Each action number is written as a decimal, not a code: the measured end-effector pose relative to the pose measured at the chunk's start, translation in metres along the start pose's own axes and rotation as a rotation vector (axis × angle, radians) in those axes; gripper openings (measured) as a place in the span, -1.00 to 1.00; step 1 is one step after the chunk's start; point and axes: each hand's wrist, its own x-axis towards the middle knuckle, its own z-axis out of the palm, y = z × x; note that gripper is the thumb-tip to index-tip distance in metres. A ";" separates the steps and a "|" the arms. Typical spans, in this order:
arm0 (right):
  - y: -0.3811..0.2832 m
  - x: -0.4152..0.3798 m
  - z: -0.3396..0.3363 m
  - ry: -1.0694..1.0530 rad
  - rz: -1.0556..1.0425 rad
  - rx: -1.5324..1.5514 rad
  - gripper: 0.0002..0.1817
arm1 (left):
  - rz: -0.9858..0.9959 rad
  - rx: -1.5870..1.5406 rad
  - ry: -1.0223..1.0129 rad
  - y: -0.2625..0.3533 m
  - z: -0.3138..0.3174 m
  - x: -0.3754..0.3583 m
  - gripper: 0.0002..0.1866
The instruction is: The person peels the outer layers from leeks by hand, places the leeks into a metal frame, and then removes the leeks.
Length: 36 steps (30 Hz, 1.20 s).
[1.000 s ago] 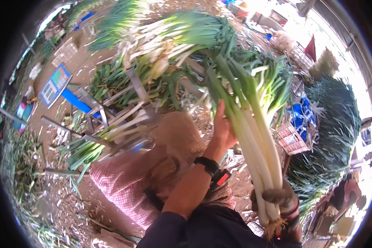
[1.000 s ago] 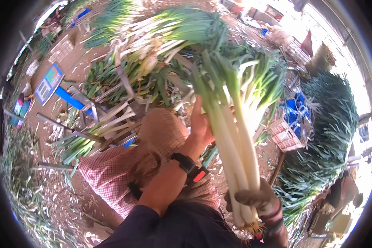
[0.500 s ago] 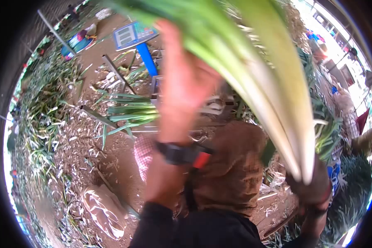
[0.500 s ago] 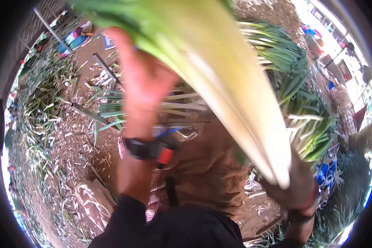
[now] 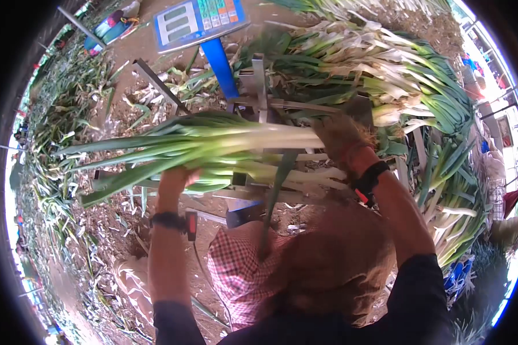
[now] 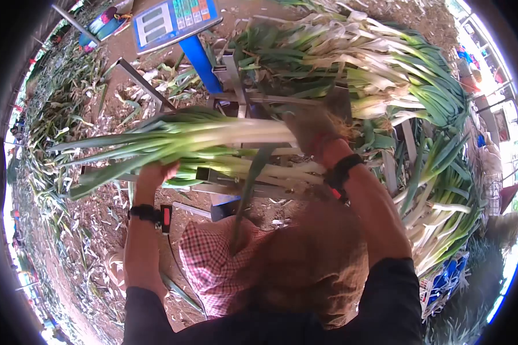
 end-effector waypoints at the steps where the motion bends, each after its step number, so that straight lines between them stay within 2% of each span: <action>1: 0.006 -0.009 0.022 -0.121 0.064 0.021 -0.74 | -0.256 -0.135 -0.042 0.017 0.005 -0.013 -0.63; 2: 0.012 -0.016 0.035 -0.246 0.134 0.040 -0.73 | -0.501 -0.242 -0.053 0.034 0.010 -0.025 -0.68; 4: 0.022 -0.014 0.044 -0.261 0.090 -0.025 -0.65 | -0.647 -0.067 -0.239 0.083 0.028 -0.041 -0.76; 6: 0.034 -0.014 0.051 -0.287 0.054 -0.062 -0.59 | -0.443 -0.030 -0.308 0.125 0.048 -0.064 -0.79; 7: 0.040 -0.011 0.058 -0.306 0.030 -0.064 -0.56 | -0.019 0.125 -0.338 0.125 0.049 -0.063 -0.84; 10: 0.037 -0.009 0.048 -0.365 -0.033 -0.204 -0.53 | 0.216 0.302 0.118 0.139 0.074 -0.033 -0.69; 13: 0.011 0.001 0.010 -0.337 -0.026 -0.121 -0.55 | 0.401 0.704 0.026 0.143 0.086 -0.004 -0.38; 16: -0.029 0.027 -0.010 -0.403 -0.092 0.222 -0.60 | 0.368 0.864 -0.065 0.110 0.089 0.014 -0.21; 17: -0.048 0.032 -0.002 -0.394 -0.135 0.235 -0.67 | 0.439 0.884 -0.062 0.100 0.089 0.021 -0.20; 20: -0.091 0.050 0.044 -0.365 -0.190 0.273 -0.82 | 0.467 0.896 -0.115 0.093 0.081 0.029 -0.19; 24: -0.096 0.061 0.046 -0.479 -0.178 0.261 -0.89 | 0.467 0.864 -0.130 0.091 0.077 0.026 -0.20; 25: -0.089 0.065 0.042 -0.465 -0.128 0.441 -0.89 | 0.458 0.855 -0.132 0.092 0.077 0.026 -0.20; 27: -0.067 0.073 0.023 -0.427 -0.011 0.800 -0.89 | 0.414 0.850 -0.129 0.091 0.081 0.027 -0.21; 28: -0.048 0.088 0.016 -0.511 0.053 0.893 -0.90 | 0.393 0.849 -0.125 0.091 0.083 0.028 -0.22; 31: -0.034 0.148 -0.092 -0.404 0.140 1.061 -0.88 | 0.360 0.833 -0.135 0.096 0.086 0.028 -0.23; 32: -0.034 0.160 -0.108 -0.367 0.123 1.078 -0.86 | 0.346 0.827 -0.146 0.098 0.086 0.030 -0.23; 33: -0.036 0.173 -0.125 -0.330 0.067 1.102 -0.83 | 0.422 0.836 -0.115 0.067 0.088 0.035 -0.25; 36: -0.047 0.210 -0.157 -0.267 -0.143 1.186 -0.74 | 0.397 0.819 -0.053 0.085 0.092 0.025 -0.27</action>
